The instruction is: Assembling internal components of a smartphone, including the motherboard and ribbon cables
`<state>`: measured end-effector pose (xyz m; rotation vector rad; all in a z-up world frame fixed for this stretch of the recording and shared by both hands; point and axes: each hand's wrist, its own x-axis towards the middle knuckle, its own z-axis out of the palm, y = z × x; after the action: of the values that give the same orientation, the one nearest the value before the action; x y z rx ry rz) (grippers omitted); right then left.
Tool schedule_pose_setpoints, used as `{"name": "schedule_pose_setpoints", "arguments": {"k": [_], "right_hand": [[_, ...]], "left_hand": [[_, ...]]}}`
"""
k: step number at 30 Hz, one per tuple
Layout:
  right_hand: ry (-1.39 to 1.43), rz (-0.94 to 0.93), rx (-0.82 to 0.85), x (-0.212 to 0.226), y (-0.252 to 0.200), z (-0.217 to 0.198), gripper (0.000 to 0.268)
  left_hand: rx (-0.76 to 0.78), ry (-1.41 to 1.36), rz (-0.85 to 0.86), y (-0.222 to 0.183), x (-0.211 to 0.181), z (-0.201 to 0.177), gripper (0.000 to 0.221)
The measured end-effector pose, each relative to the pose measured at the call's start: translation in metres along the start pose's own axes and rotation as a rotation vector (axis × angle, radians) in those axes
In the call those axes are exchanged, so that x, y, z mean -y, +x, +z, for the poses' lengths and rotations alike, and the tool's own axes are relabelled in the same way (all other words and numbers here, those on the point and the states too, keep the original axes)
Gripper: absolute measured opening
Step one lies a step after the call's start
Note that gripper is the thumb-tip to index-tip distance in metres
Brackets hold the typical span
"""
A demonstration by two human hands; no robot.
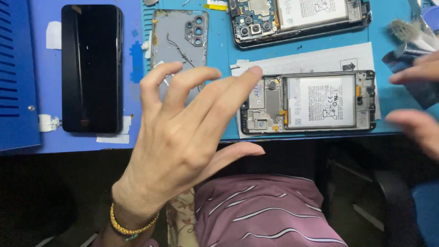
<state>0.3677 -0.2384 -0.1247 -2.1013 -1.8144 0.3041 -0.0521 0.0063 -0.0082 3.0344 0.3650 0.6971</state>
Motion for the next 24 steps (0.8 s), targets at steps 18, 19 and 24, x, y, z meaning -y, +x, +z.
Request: {"name": "schedule_pose_setpoints", "arguments": {"k": [18, 19, 24], "right_hand": [[-0.074, -0.573, -0.041, 0.113, 0.085, -0.042, 0.095], [-0.072, -0.577, -0.036, 0.112, 0.084, -0.040, 0.095], [-0.024, -0.483, -0.046, 0.119, 0.082, -0.040, 0.095]], "left_hand": [[0.094, 0.038, -0.218, -0.001, -0.016, 0.027, 0.109], [0.095, 0.037, -0.224, -0.001, -0.016, 0.027, 0.109], [0.119, 0.005, -0.247, 0.001, -0.015, 0.025, 0.118]]}}
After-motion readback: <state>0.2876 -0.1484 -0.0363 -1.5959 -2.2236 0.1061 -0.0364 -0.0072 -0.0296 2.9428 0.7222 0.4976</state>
